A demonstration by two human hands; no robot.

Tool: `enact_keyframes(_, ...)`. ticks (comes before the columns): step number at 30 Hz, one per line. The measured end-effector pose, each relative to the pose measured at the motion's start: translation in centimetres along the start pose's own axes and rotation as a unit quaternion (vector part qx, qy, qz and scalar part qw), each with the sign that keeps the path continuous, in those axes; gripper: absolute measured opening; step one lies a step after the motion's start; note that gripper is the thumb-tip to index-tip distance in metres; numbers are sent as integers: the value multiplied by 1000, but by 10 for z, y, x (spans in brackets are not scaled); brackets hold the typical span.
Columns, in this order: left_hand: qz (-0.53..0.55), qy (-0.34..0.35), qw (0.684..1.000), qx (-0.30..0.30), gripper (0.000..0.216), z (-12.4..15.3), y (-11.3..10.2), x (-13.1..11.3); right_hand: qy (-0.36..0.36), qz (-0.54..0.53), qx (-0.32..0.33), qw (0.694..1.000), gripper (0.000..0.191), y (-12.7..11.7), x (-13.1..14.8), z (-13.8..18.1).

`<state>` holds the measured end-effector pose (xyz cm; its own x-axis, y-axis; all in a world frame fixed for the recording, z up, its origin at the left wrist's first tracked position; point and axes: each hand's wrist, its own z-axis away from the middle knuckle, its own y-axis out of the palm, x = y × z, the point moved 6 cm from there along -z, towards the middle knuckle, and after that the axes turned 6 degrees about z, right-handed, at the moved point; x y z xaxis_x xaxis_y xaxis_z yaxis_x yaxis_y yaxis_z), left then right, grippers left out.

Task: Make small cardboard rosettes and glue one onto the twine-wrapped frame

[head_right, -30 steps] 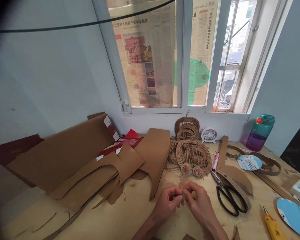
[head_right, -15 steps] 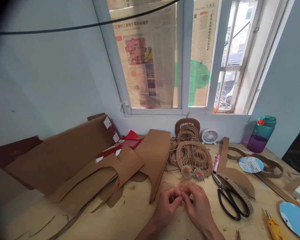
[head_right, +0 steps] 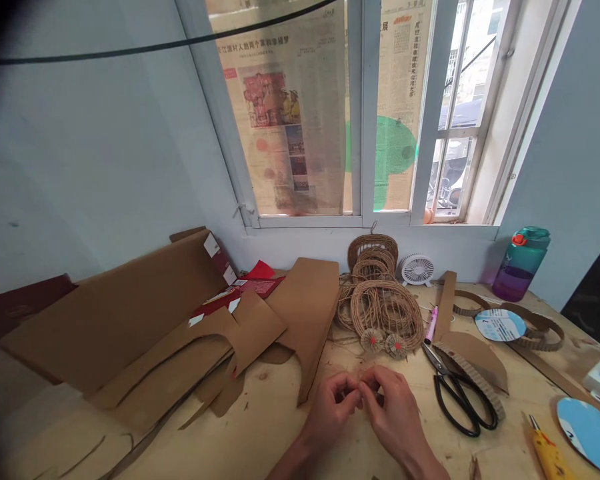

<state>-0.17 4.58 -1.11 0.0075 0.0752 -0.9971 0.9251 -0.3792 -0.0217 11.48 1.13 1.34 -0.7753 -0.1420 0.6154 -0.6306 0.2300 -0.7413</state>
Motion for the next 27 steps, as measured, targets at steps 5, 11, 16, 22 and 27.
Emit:
enact_keyframes(5,-4,2,1000,-4,11,3,1,-3,3,1,-10,1000,22,1,0,0)
enact_keyframes(11,28,-26,999,24,11,3,2,0,17,-6,-12,1000,22,1,-1,0)
enact_keyframes(16,55,-57,994,76,13,-1,2,4,37,-115,57,991,27,-1,-1,1)
enact_keyframes(22,61,-55,996,38,14,-5,-3,6,31,-142,103,984,26,-10,1,2)
enact_keyframes(27,42,-33,999,4,12,-2,-6,0,31,-77,95,992,22,-6,-3,2)
